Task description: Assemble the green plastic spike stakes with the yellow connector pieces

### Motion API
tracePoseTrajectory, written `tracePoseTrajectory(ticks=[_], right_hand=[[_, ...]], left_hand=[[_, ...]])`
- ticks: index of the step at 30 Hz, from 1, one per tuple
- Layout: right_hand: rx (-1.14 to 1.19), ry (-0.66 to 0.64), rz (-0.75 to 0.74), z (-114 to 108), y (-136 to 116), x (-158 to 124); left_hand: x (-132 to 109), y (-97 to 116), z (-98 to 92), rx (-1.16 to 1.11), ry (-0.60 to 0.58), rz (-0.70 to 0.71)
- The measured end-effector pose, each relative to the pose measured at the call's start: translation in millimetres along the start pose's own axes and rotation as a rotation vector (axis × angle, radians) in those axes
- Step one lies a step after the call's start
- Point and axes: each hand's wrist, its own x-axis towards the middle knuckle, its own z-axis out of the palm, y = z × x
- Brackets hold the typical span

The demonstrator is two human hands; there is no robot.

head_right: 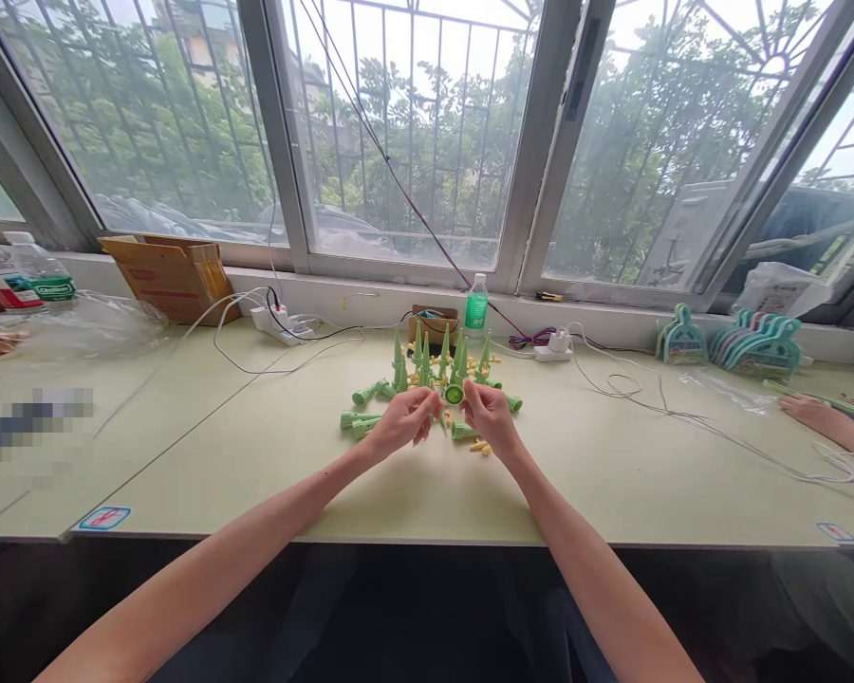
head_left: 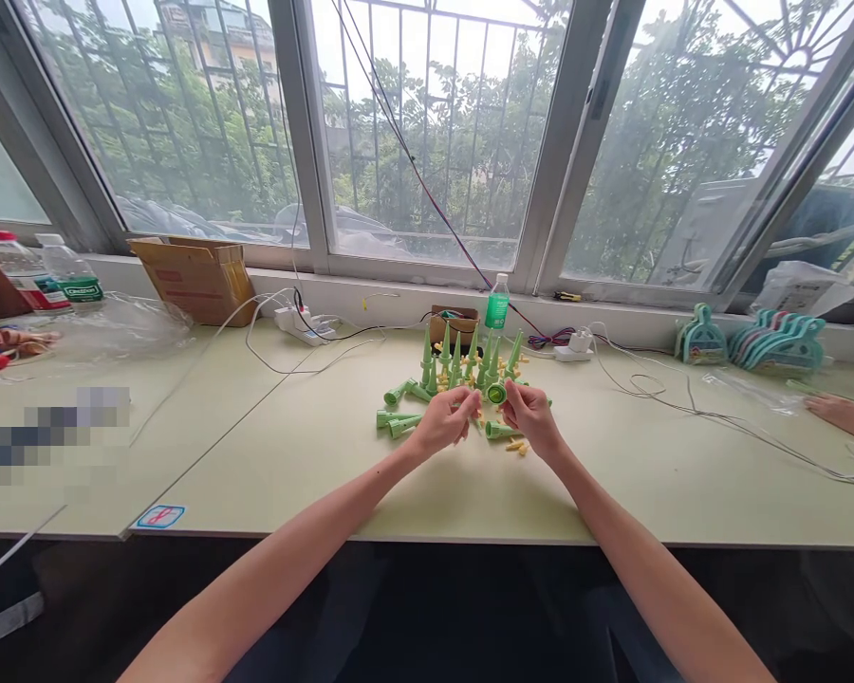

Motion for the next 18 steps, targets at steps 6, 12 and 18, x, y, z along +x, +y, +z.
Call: tracePoseTrajectory(ticks=[6, 12, 18], right_hand=[[-0.081, -0.103, -0.029, -0.2, 1.7, -1.9], [-0.094, -0.149, 0.0, -2.3, 4.4, -1.5], [-0.073, -0.186, 0.022, -5.0, 4.3, -1.2]], left_hand=[[-1.3, 6.2, 2.1, -0.228, -0.181, -0.179], [-2.5, 6.2, 0.0, -0.25, -0.192, -0.159], [-4.2, 3.1, -0.6, -0.17, -0.188, -0.105]])
